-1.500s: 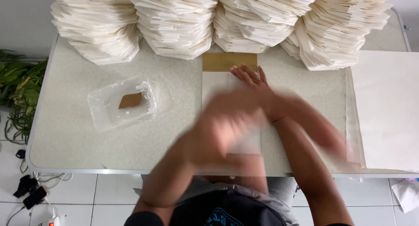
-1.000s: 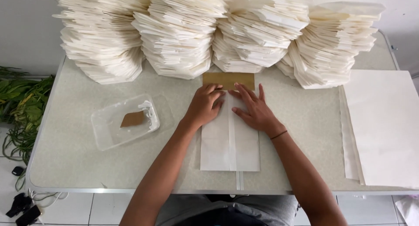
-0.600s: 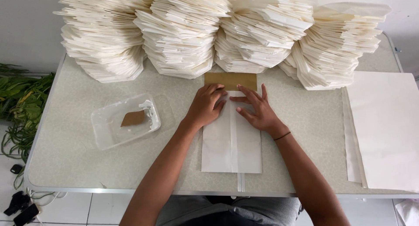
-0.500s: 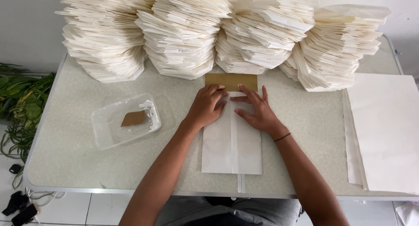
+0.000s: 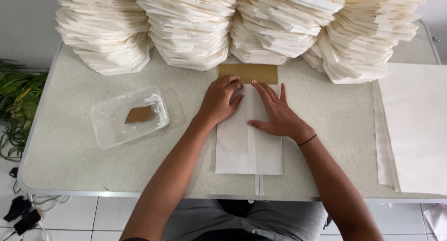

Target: The person folds a white sheet of paper on a table using a brown cardboard template as a guide. They fold the sides inward to form a triangular shape, then fold the bottom up to create a pocket, and finally lift the finished paper to display it.

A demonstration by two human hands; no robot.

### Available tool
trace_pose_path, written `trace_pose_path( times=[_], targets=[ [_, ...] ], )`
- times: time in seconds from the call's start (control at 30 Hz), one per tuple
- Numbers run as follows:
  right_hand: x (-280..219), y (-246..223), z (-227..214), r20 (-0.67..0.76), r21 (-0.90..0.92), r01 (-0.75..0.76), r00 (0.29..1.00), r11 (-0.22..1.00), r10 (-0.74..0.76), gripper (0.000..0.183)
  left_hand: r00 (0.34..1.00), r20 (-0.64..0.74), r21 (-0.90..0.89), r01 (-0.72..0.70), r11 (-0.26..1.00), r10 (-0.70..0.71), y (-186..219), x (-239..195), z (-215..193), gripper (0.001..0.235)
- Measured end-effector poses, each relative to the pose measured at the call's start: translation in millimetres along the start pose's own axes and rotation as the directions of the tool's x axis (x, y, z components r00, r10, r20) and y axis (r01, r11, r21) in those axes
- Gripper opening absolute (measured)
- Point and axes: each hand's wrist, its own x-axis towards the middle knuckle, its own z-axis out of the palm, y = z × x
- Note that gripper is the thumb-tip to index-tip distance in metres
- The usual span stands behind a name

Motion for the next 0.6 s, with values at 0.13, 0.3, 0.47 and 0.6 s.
trace_pose_path(
  times=[0.13, 0.3, 0.47, 0.6],
  targets=[
    [-9, -9, -4, 0.077, -0.043, 0.041, 0.996, 0.998, -0.037, 0.123, 1.0, 0.015, -0.002, 0.016, 1.0, -0.016, 1, 0, -3, 0.027],
    [-13, -24, -9, 0.149, -0.086, 0.06, 0.988, 0.994, -0.047, 0.117, 0.998, 0.051, -0.02, 0.038, 0.999, -0.036, 1, -4, -9, 0.033],
    [-22, -28, -3, 0.174, -0.261, 0.099, 0.983, 0.96, -0.054, 0.116, 0.997, 0.067, -0.051, 0.031, 0.998, -0.028, 8, -9, -17, 0.047],
    [-28, -39, 4, 0.236, -0.304, 0.193, 0.964, 0.933, -0.123, 0.12, 0.999, 0.013, -0.047, -0.047, 0.998, 0.047, -7, -9, -1, 0.051]
  ],
)
